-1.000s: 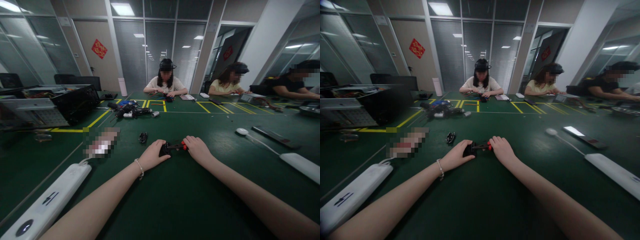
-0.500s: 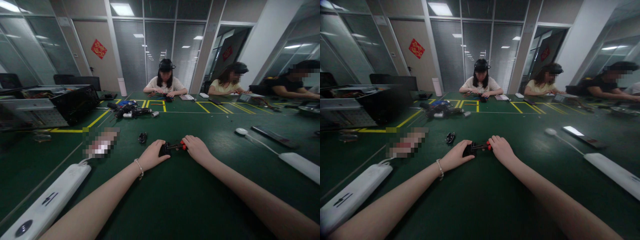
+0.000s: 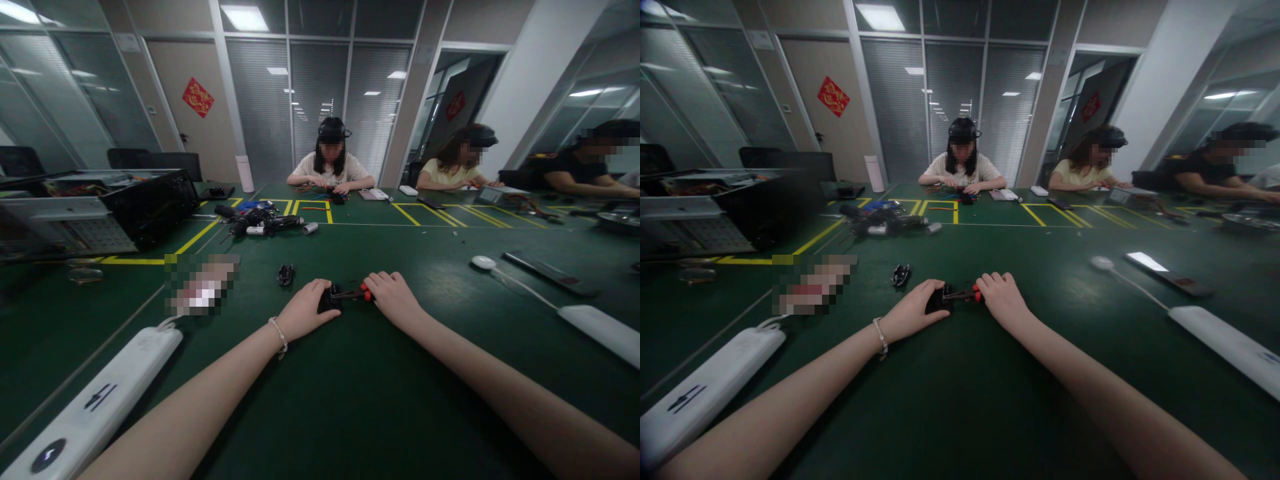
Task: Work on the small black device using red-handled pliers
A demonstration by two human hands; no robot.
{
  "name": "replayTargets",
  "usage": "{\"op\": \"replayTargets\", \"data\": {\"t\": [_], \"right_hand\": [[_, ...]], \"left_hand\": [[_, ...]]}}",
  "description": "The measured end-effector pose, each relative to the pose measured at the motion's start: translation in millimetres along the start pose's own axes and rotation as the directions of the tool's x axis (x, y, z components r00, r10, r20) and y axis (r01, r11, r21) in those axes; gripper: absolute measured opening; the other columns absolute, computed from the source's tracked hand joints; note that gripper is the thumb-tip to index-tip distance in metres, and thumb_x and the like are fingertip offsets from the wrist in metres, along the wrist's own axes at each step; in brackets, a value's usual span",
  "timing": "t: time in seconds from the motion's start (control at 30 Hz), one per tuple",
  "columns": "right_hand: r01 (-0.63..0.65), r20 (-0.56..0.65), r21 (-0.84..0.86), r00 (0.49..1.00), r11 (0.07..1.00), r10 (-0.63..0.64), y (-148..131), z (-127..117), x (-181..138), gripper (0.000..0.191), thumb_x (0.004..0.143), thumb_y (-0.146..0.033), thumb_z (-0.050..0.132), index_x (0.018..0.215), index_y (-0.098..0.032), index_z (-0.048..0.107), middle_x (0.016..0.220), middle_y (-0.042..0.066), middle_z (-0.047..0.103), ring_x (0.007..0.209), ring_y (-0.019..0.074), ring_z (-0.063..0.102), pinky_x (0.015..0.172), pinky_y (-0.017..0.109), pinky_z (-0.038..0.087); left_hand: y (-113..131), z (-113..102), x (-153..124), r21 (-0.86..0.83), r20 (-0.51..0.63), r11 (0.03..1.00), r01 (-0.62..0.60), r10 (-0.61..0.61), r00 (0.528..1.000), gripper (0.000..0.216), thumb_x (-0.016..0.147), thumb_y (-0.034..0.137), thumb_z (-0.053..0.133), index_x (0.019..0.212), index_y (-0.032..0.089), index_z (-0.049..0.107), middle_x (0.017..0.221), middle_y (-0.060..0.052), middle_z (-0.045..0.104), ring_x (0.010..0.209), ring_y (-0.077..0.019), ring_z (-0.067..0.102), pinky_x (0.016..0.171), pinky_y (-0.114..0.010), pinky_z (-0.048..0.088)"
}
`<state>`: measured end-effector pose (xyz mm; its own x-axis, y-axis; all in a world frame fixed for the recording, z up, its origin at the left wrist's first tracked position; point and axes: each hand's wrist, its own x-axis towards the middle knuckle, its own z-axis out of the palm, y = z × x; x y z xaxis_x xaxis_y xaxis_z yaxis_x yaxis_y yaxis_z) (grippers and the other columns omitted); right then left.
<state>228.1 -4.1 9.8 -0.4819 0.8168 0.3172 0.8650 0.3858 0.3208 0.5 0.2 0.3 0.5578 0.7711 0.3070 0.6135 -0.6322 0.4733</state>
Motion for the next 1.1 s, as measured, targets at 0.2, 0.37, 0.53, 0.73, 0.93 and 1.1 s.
{"op": "replayTargets", "data": {"t": [0.2,0.37,0.53,0.73,0.93,1.1], "right_hand": [[0.016,-0.025,0.015,1.000,1.000,-0.016,0.6,2.5,-0.8,0.024,0.072,-0.009,0.049,0.094,-0.015,0.056,0.093,0.008,0.059,0.087,0.0218,0.052,0.081,0.040,0.035],[0.009,-0.005,0.058,1.000,0.998,-0.009,1.4,1.8,-0.4,0.024,0.072,-0.006,0.047,0.092,-0.014,0.058,0.092,0.008,0.059,0.080,0.0192,0.053,0.070,0.032,0.041],[0.014,-0.003,0.086,1.000,0.996,-0.014,2.4,-0.2,-0.4,0.023,0.074,-0.005,0.043,0.089,-0.014,0.058,0.087,0.007,0.059,0.077,0.0172,0.052,0.068,0.029,0.040],[0.011,-0.007,0.095,1.000,0.995,-0.011,3.7,3.2,-1.1,0.024,0.074,-0.005,0.043,0.090,-0.014,0.058,0.087,0.006,0.059,0.076,0.0167,0.051,0.068,0.029,0.038],[0.005,-0.023,0.064,1.000,0.998,-0.003,2.4,1.4,-1.2,0.025,0.074,-0.005,0.043,0.091,-0.014,0.057,0.090,0.008,0.059,0.080,0.0182,0.051,0.070,0.031,0.038],[0.008,-0.029,0.051,1.000,0.999,-0.006,1.9,0.9,-1.5,0.025,0.074,-0.006,0.043,0.092,-0.015,0.058,0.091,0.008,0.060,0.081,0.0190,0.052,0.071,0.032,0.039]], "left_hand": [[1.9,-1.7,-0.5,-0.008,0.004,1.000,0.000,0.000,1.000,0.051,0.074,0.040,0.059,0.116,0.019,0.040,0.114,-0.009,0.049,0.103,-0.0236,0.049,0.089,-0.038,0.039],[2.6,-3.0,-0.3,-0.007,0.015,1.000,0.006,-0.006,1.000,0.051,0.074,0.042,0.059,0.116,0.019,0.041,0.113,-0.008,0.050,0.103,-0.0239,0.050,0.087,-0.037,0.041],[0.0,-1.7,0.0,-0.002,0.011,1.000,-0.013,0.013,1.000,0.052,0.073,0.041,0.060,0.116,0.018,0.041,0.116,-0.009,0.049,0.106,-0.0237,0.048,0.091,-0.037,0.038],[0.7,-2.9,0.8,-0.009,0.032,1.000,0.001,-0.001,1.000,0.053,0.073,0.039,0.061,0.117,0.017,0.041,0.118,-0.009,0.048,0.109,-0.0237,0.045,0.093,-0.038,0.037],[1.7,-4.0,1.0,-0.030,0.035,0.999,0.018,-0.017,0.999,0.052,0.072,0.041,0.061,0.115,0.018,0.043,0.115,-0.009,0.049,0.106,-0.0240,0.048,0.091,-0.038,0.039],[3.4,-5.1,0.8,-0.028,0.046,0.999,0.041,-0.040,0.998,0.052,0.072,0.041,0.062,0.115,0.018,0.044,0.115,-0.009,0.050,0.105,-0.0248,0.048,0.089,-0.039,0.040]]}}
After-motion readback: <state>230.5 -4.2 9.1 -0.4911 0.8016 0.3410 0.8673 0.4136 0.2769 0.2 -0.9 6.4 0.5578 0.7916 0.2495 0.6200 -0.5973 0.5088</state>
